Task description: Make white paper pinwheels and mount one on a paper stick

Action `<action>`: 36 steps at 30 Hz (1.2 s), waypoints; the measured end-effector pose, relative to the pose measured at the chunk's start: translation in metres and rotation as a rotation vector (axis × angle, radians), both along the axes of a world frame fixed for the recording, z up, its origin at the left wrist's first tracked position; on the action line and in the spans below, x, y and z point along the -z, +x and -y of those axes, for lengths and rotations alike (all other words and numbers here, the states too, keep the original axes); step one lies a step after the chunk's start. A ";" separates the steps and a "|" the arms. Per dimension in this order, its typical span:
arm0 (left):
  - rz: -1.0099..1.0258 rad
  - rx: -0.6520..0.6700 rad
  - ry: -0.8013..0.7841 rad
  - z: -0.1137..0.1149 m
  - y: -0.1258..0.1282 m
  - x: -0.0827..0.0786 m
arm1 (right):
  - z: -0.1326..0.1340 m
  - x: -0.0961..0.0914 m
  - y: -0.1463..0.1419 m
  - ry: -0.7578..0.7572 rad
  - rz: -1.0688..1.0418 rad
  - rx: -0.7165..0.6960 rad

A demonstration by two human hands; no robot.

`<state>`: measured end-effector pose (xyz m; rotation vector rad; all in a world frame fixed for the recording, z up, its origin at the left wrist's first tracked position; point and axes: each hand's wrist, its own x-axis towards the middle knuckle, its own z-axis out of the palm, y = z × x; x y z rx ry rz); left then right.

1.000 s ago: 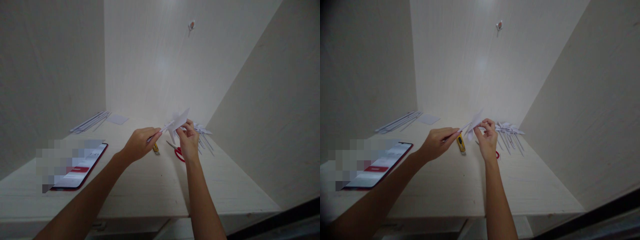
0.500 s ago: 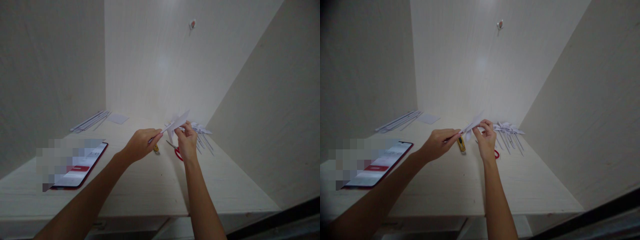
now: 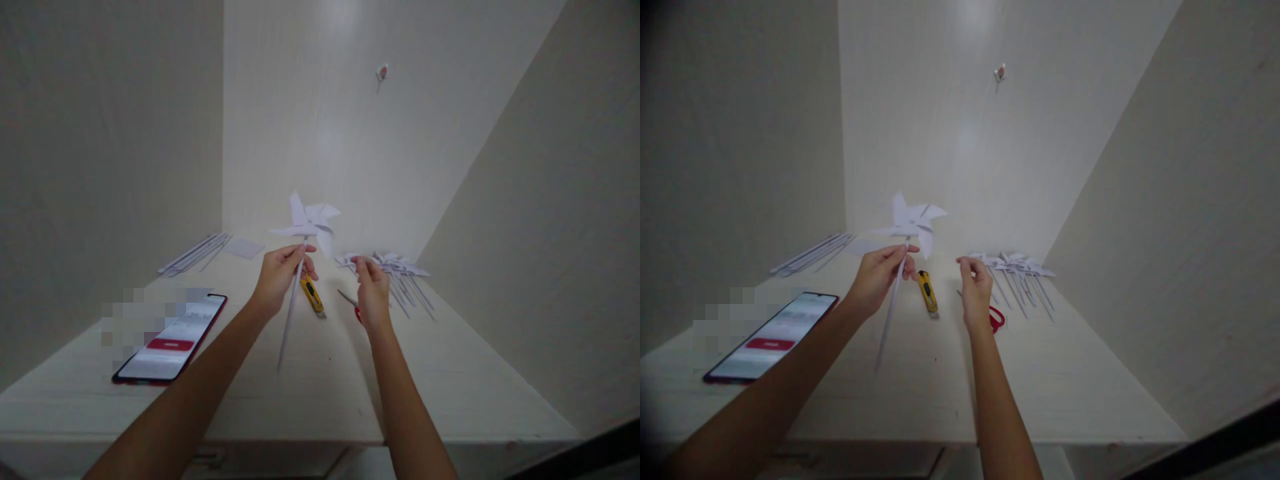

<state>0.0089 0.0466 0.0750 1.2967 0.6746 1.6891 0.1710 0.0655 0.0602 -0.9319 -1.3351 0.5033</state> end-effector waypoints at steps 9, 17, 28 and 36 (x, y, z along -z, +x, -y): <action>0.212 0.162 -0.087 -0.020 0.010 0.011 | 0.017 0.026 -0.035 -0.462 0.614 -0.822; 0.161 0.247 -0.026 -0.010 0.008 0.007 | 0.015 0.031 -0.033 -0.441 0.557 -0.854; 0.153 0.240 0.026 -0.008 0.009 0.004 | 0.007 0.032 -0.029 -0.408 0.577 -0.818; 0.132 0.222 -0.036 -0.012 0.006 0.009 | 0.007 0.029 -0.026 -0.406 0.544 -0.773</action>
